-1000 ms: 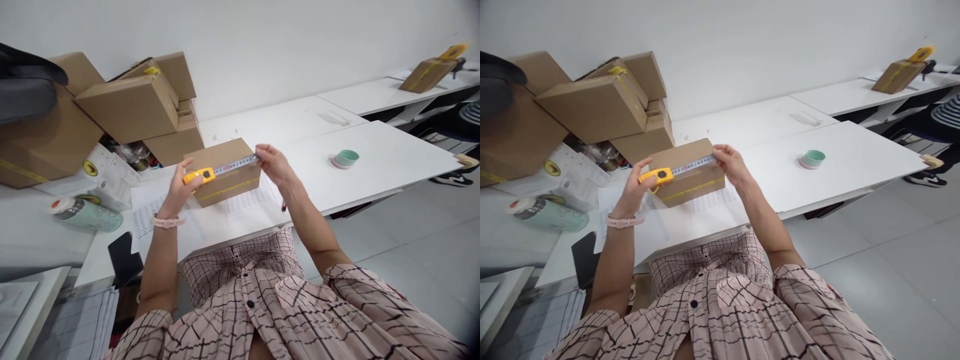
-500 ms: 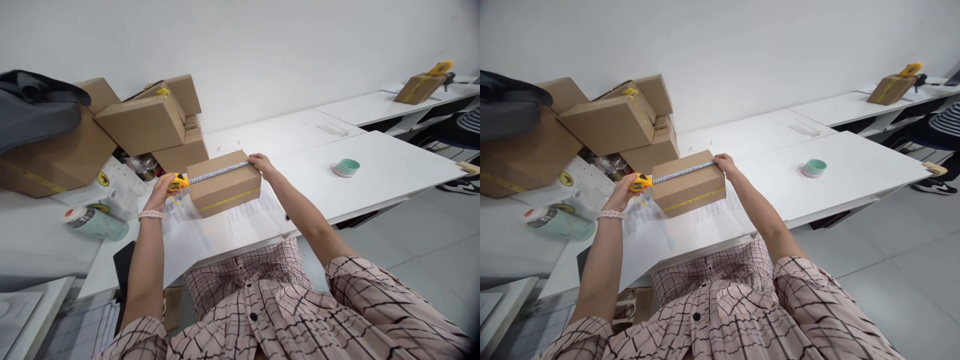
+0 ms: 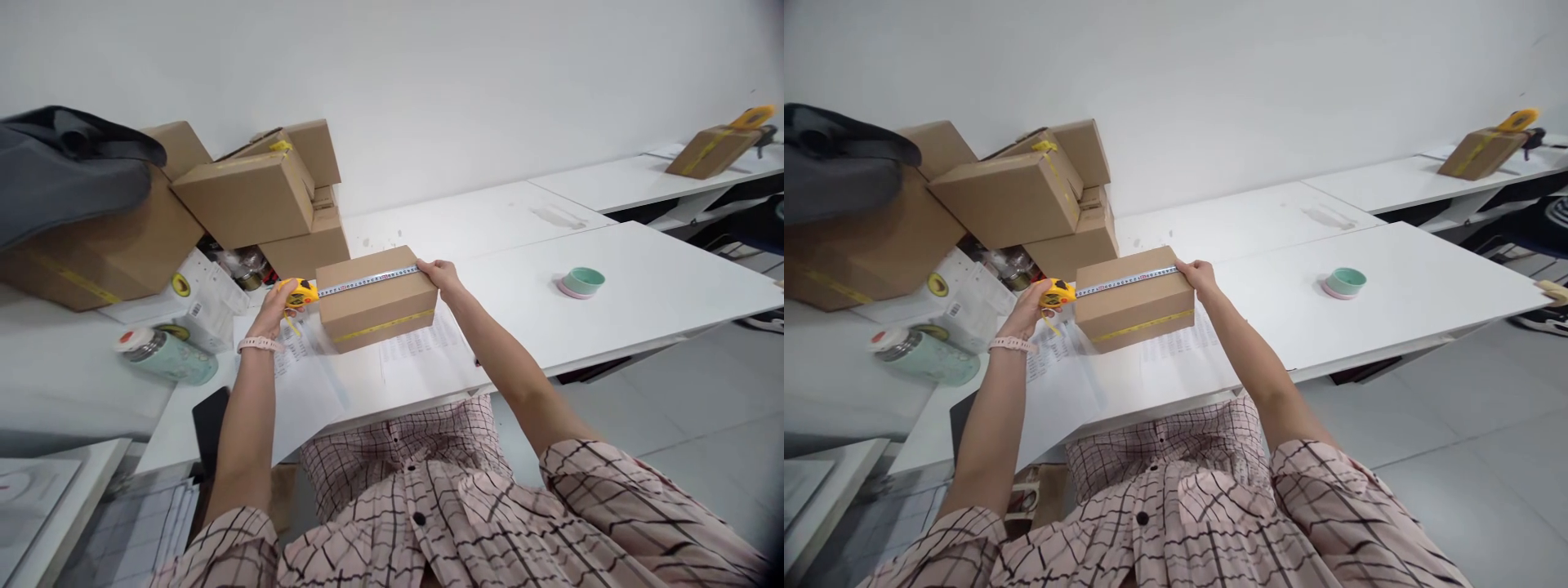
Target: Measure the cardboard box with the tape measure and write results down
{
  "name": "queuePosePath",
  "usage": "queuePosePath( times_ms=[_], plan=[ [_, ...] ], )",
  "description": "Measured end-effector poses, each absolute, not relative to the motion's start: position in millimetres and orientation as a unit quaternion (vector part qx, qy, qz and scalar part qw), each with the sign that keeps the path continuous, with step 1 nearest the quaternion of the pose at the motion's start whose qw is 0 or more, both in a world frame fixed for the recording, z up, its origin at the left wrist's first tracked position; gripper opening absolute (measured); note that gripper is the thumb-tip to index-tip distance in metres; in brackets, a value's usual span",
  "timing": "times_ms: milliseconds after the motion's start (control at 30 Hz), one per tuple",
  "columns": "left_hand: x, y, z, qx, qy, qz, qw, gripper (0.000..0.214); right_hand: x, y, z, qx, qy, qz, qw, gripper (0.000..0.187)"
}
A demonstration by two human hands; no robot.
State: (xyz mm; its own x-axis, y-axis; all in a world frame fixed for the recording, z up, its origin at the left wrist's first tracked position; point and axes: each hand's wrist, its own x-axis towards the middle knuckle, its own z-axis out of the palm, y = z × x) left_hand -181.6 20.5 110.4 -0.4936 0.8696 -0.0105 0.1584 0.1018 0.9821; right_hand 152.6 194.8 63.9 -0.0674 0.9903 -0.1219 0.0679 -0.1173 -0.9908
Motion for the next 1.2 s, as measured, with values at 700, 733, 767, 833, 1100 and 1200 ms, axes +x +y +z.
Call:
queuePosePath(
  times_ms=[700, 733, 767, 833, 1100, 1200],
  plan=[
    [29.2, -33.1, 90.0, 0.283, 0.438, 0.593, 0.614, 0.066, 57.8, 208.0, 128.4, -0.459, -0.819, 0.239, 0.248, 0.032],
    [28.1, -27.1, 94.4, 0.279, 0.446, 0.592, 0.610, 0.066, 56.9, 207.4, 129.8, -0.464, -0.818, 0.239, 0.243, 0.031],
    [28.1, -22.3, 97.4, 0.276, 0.453, 0.592, 0.606, 0.066, 56.2, 207.1, 130.6, -0.466, -0.818, 0.240, 0.238, 0.030],
    [31.7, -16.2, 99.4, 0.279, 0.463, 0.591, 0.599, 0.066, 55.0, 207.6, 130.8, -0.471, -0.816, 0.241, 0.233, 0.029],
    [48.1, -20.0, 91.5, 0.268, 0.466, 0.598, 0.594, 0.066, 51.5, 216.8, 124.3, -0.478, -0.824, 0.221, 0.207, 0.025],
    [50.2, -21.7, 88.4, 0.264, 0.467, 0.603, 0.591, 0.064, 48.4, 219.4, 120.1, -0.481, -0.823, 0.221, 0.208, 0.024]
  ],
)
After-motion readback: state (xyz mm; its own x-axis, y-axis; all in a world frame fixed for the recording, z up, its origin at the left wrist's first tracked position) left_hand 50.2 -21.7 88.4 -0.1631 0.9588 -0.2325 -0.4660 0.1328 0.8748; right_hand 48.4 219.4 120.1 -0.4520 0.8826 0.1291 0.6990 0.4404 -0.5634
